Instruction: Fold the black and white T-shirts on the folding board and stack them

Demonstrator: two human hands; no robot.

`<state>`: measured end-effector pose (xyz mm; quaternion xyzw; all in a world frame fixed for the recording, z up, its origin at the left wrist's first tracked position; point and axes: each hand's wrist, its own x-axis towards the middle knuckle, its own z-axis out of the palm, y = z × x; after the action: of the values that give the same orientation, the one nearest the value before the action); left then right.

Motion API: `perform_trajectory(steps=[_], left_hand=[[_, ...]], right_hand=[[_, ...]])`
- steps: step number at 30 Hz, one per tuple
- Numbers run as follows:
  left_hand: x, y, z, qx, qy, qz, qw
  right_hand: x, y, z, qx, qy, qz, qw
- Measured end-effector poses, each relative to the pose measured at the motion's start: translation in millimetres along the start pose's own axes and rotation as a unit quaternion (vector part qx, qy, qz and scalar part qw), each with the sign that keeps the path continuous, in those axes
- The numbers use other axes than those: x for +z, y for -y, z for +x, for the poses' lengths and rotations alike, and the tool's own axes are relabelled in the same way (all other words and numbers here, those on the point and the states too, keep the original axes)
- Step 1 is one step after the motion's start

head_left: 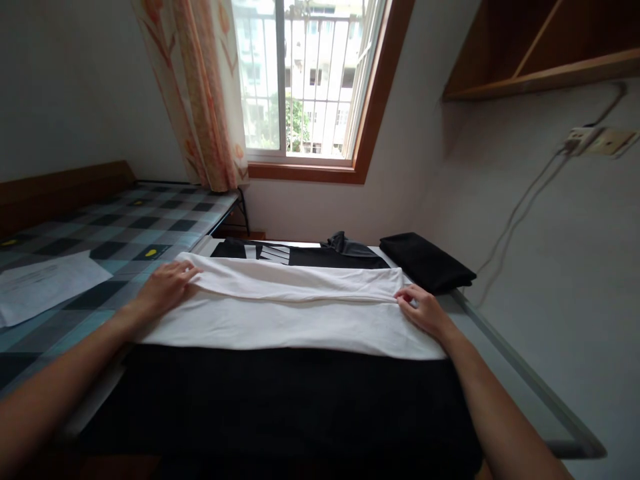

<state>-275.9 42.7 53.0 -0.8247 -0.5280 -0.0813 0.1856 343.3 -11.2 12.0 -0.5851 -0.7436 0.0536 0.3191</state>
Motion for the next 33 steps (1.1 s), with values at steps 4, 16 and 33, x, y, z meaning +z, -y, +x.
perform_trajectory(steps=[4, 16, 33], left_hand=[[-7.3, 31.8, -21.2, -0.066, 0.045, 0.069, 0.994], [-25.3, 40.5, -39.1, -0.035, 0.111, 0.044, 0.992], [-12.2, 65.8, -54.2, -0.109, 0.182, -0.010, 0.977]], right_hand=[[-0.3, -4.1, -0.1, 0.002, 0.005, -0.004, 1.000], [-1.2, -4.2, 1.0, -0.015, -0.002, -0.029, 0.999], [0.1, -2.0, -0.8, 0.002, -0.018, -0.165, 0.986]])
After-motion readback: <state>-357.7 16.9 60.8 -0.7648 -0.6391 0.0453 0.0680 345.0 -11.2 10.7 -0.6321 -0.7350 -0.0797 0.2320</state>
